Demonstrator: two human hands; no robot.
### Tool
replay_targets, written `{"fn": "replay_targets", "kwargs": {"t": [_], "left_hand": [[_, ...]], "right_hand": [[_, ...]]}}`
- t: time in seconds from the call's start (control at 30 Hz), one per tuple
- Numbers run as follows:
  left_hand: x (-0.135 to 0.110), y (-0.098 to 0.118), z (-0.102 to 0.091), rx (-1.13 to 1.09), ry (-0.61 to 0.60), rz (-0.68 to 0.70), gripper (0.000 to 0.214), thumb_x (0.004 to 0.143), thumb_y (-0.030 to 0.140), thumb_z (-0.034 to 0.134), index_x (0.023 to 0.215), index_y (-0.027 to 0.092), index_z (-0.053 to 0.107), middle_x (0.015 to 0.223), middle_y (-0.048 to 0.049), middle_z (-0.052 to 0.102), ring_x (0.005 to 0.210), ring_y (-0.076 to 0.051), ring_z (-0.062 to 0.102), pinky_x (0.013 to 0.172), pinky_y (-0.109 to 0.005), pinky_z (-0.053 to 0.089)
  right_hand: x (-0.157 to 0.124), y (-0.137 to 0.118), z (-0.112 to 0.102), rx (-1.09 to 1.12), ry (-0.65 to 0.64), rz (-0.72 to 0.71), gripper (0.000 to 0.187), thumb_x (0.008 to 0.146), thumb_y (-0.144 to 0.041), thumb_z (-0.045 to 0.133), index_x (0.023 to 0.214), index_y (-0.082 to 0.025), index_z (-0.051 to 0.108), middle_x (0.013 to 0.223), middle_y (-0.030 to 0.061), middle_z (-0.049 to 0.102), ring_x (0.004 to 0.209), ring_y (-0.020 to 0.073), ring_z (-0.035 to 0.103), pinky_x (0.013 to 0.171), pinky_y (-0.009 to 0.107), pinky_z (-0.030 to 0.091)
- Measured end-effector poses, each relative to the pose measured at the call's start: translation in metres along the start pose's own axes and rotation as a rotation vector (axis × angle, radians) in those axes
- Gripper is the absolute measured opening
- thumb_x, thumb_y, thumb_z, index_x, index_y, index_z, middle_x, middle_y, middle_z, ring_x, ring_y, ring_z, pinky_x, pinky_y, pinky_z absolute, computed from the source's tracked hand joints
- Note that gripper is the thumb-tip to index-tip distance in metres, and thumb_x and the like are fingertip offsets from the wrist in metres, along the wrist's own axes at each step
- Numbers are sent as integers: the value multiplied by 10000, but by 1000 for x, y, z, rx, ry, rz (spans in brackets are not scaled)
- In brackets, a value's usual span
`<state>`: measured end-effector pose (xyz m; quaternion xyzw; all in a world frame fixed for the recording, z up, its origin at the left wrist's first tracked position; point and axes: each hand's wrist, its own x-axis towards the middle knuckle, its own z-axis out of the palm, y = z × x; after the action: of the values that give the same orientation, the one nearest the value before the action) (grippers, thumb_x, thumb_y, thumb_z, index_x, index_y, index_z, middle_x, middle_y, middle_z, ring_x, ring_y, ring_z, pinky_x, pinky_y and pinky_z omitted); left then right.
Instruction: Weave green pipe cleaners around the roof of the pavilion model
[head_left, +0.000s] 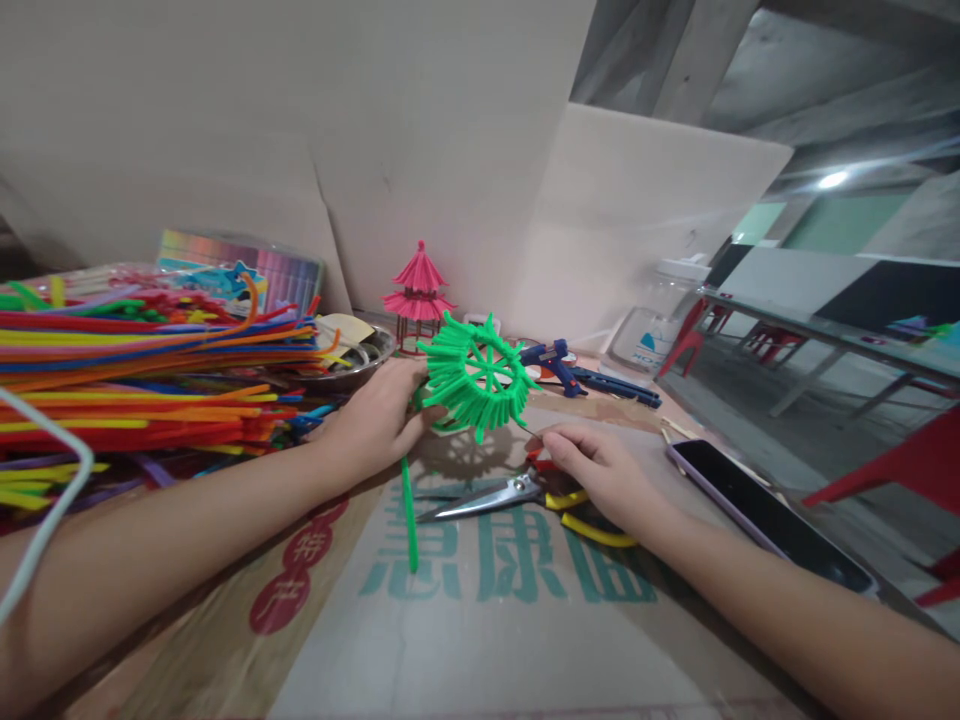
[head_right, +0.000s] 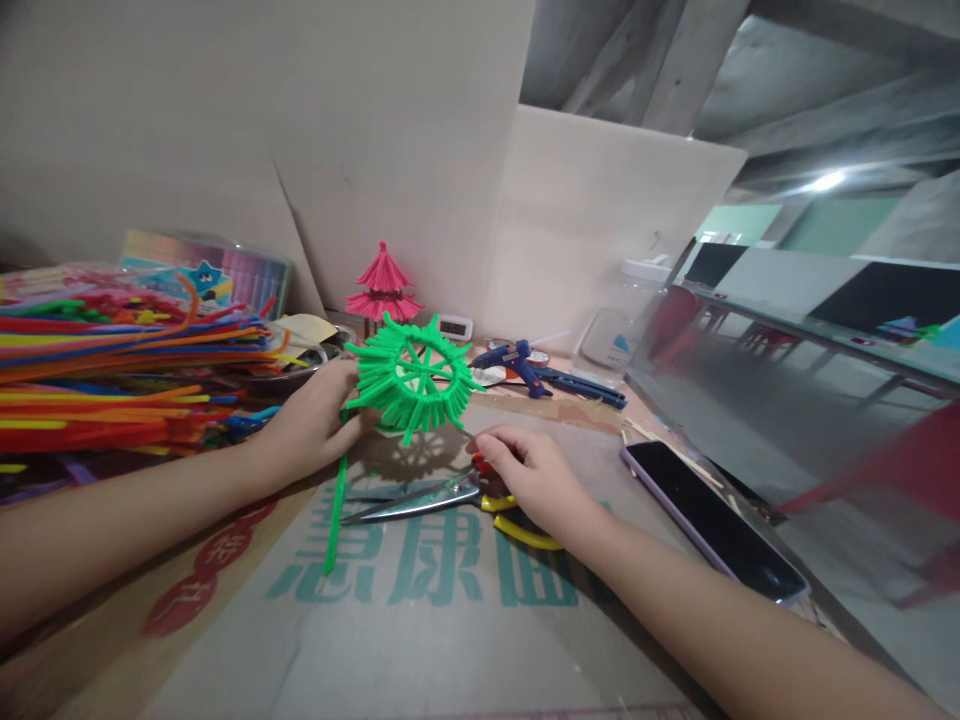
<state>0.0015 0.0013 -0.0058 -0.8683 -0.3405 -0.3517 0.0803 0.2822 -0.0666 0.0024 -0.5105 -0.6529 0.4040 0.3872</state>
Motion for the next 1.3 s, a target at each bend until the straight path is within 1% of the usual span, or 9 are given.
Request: {"fn": "replay_targets", "kwargs": {"t": [0.1, 0.2, 0.33, 0.5, 0.67, 0.77, 1.0, 1.2, 1.3], "left_hand": [[0, 0, 0, 1, 3, 5, 288, 979, 301, 475, 1203, 125, 519, 1159, -142, 622, 1100, -281, 567, 967, -419, 472], [0, 0, 1, -14, -1, -16, 301, 977, 321, 469, 1204, 131, 521, 1177, -143, 620, 1120, -289, 564, 981, -432, 470], [0, 0, 1, -20, -6, -28, 303, 973, 333, 466, 1197, 138, 528, 1181, -139, 620, 1128, -288, 567, 992, -428, 469], [1, 1, 0, -36, -15, -33, 298, 972, 344, 461, 1170, 136, 541, 1172, -151, 621, 1126, -300, 566, 996, -450, 469], [2, 2, -1, -46, -24, -47, 274, 961, 349, 476, 1133, 147, 544, 1145, -148, 628, 1103, -299, 575, 974, -446, 478], [1, 1, -1, -40, -19, -31, 259, 966, 335, 474, 1137, 150, 534, 1144, -143, 626, 1092, -290, 577, 968, -436, 476], [1, 0, 0, -17, -20, -9, 270, 985, 337, 462, 1162, 140, 520, 1160, -145, 613, 1102, -288, 561, 973, -429, 463], [0, 1, -1, -13, -16, 5, 251, 988, 309, 470, 1176, 150, 511, 1141, -132, 612, 1100, -282, 562, 968, -417, 463], [1, 1, -2, -16, -25, -3, 249, 990, 323, 458, 1166, 155, 510, 1140, -132, 610, 1102, -282, 562, 975, -420, 461]], "right_hand": [[0, 1, 0, -21, 4, -12, 345, 859, -495, 578, 796, -176, 691, 619, -3, 578, 524, 134, 505, 499, 253, 395], [1, 2, 0, 38, -5, 26, 355, 846, -513, 589, 816, -174, 692, 610, -11, 564, 504, 128, 497, 487, 251, 395], [2, 4, 0, 75, -8, 44, 363, 818, -531, 622, 804, -173, 687, 610, -16, 562, 502, 126, 508, 490, 251, 412], [2, 2, -1, 61, -6, 67, 367, 827, -533, 610, 806, -177, 694, 650, 7, 625, 542, 147, 581, 516, 261, 462], [1, 1, -2, -12, 22, 49, 369, 844, -521, 598, 807, -178, 726, 701, 40, 702, 621, 190, 671, 551, 283, 524], [1, 1, -2, -1, 25, 60, 351, 847, -502, 601, 832, -180, 739, 721, 41, 723, 623, 193, 690, 557, 285, 541], [2, 3, -1, -54, 36, 14, 323, 870, -457, 568, 816, -186, 737, 742, 40, 727, 639, 191, 686, 568, 283, 532], [1, 0, -2, -161, 10, -82, 323, 899, -444, 547, 826, -187, 729, 681, 32, 674, 604, 178, 609, 552, 275, 479], [1, -1, -1, -132, 21, -64, 334, 896, -464, 540, 790, -191, 700, 663, 23, 647, 590, 174, 599, 539, 271, 470]]}}
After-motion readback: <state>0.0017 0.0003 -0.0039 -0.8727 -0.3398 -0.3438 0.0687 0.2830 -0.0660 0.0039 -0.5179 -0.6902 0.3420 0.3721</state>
